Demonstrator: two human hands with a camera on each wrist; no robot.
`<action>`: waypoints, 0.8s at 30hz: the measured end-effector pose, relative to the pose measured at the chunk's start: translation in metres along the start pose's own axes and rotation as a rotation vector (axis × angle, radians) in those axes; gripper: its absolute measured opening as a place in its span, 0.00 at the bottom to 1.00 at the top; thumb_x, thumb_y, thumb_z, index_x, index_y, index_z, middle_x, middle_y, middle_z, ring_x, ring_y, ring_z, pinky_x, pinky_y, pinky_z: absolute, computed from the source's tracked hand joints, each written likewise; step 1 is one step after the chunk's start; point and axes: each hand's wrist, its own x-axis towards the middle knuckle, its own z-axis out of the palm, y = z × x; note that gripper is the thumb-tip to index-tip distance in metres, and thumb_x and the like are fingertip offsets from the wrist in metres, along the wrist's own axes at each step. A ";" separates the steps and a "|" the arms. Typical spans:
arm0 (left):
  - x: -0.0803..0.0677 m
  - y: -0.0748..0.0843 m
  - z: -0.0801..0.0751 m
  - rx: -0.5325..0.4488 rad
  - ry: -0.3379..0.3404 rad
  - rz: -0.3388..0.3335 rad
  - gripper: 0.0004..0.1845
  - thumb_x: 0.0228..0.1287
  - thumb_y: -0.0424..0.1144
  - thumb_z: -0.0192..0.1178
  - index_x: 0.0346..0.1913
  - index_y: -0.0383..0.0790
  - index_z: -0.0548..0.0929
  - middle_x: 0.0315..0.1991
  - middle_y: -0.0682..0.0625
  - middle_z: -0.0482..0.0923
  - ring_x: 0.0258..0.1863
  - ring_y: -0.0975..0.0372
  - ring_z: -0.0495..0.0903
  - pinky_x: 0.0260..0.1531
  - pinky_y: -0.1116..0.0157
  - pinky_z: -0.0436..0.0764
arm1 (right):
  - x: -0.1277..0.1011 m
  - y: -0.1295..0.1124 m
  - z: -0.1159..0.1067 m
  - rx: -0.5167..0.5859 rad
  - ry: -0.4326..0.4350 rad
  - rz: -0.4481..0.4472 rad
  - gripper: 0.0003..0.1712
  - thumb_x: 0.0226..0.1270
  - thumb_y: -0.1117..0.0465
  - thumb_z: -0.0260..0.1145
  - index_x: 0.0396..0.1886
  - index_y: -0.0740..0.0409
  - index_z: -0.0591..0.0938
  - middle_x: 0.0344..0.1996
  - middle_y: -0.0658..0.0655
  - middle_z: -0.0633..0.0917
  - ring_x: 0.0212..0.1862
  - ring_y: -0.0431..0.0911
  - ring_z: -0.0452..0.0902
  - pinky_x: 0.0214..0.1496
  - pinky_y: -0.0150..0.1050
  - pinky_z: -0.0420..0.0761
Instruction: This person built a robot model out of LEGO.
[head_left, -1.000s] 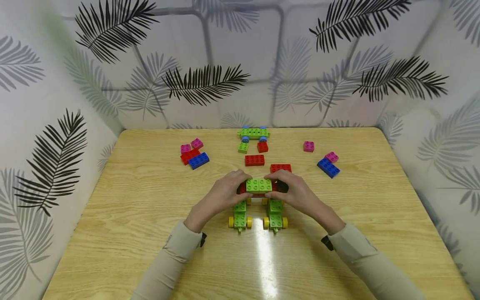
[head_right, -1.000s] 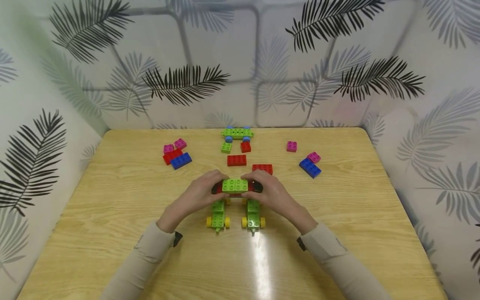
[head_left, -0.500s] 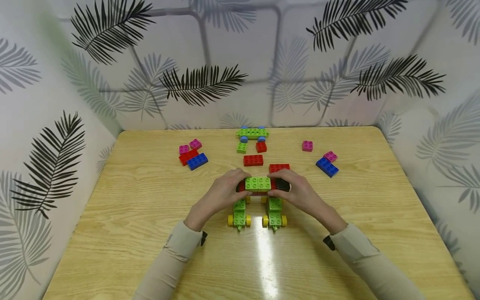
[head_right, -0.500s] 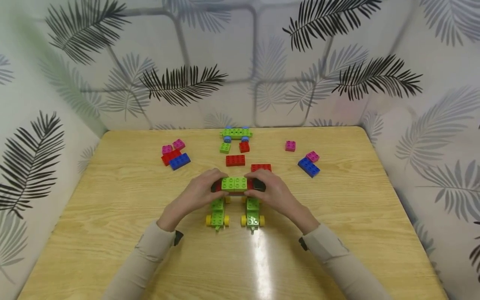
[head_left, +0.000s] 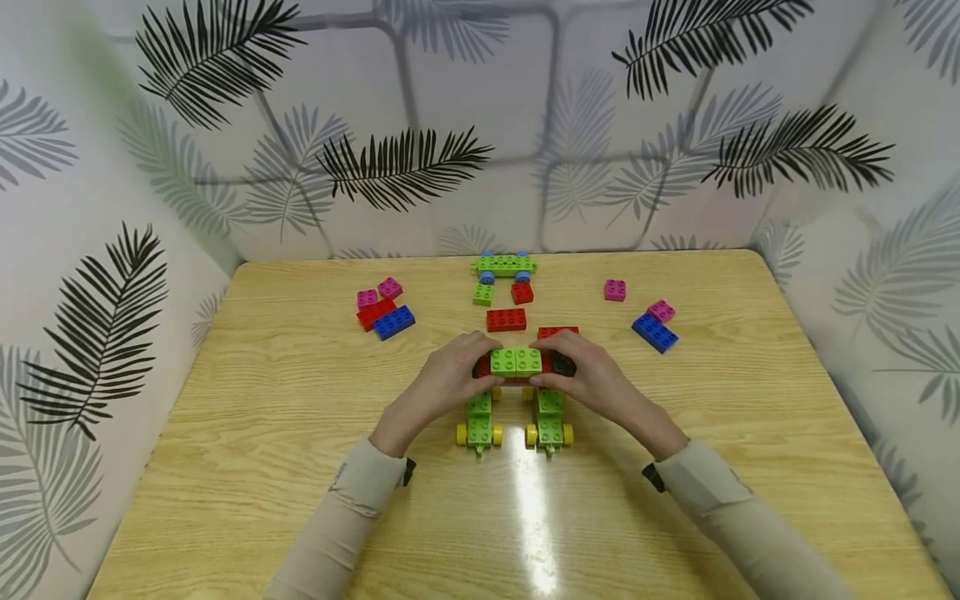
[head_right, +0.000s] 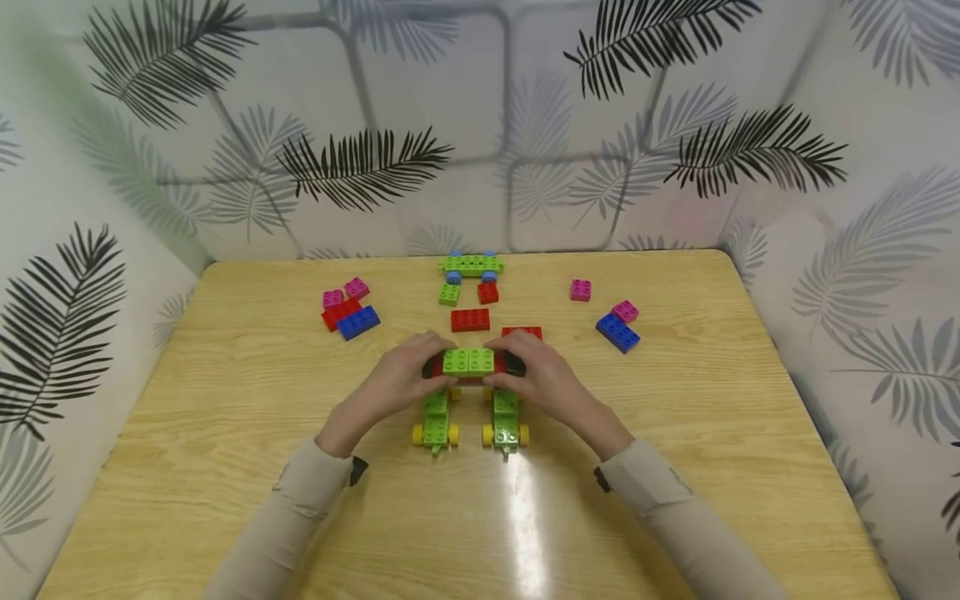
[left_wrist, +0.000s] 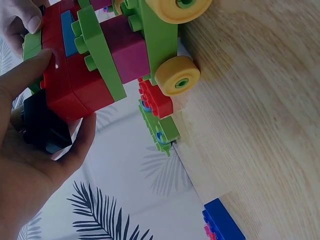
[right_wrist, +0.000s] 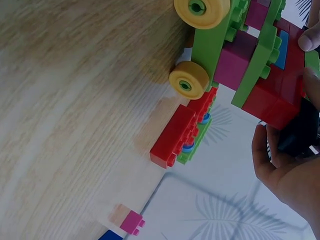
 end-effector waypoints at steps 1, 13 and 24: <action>0.000 0.000 0.000 -0.002 -0.001 -0.002 0.22 0.60 0.41 0.68 0.55 0.38 0.78 0.46 0.48 0.78 0.42 0.59 0.75 0.40 0.62 0.78 | 0.000 0.000 0.000 0.005 -0.001 0.002 0.27 0.58 0.55 0.73 0.57 0.57 0.80 0.46 0.54 0.81 0.42 0.45 0.75 0.42 0.43 0.77; 0.000 -0.001 0.000 -0.030 -0.010 -0.023 0.22 0.60 0.41 0.68 0.55 0.38 0.78 0.47 0.49 0.78 0.44 0.58 0.75 0.42 0.61 0.78 | 0.001 0.001 0.004 0.022 -0.011 0.020 0.25 0.59 0.57 0.72 0.57 0.58 0.80 0.48 0.56 0.81 0.42 0.47 0.76 0.41 0.42 0.78; -0.001 0.001 0.000 -0.017 -0.017 -0.027 0.22 0.60 0.41 0.68 0.56 0.39 0.77 0.48 0.49 0.78 0.45 0.58 0.75 0.43 0.60 0.78 | 0.005 -0.005 0.000 -0.033 -0.066 0.042 0.24 0.61 0.57 0.71 0.56 0.61 0.79 0.46 0.57 0.80 0.43 0.47 0.76 0.46 0.45 0.78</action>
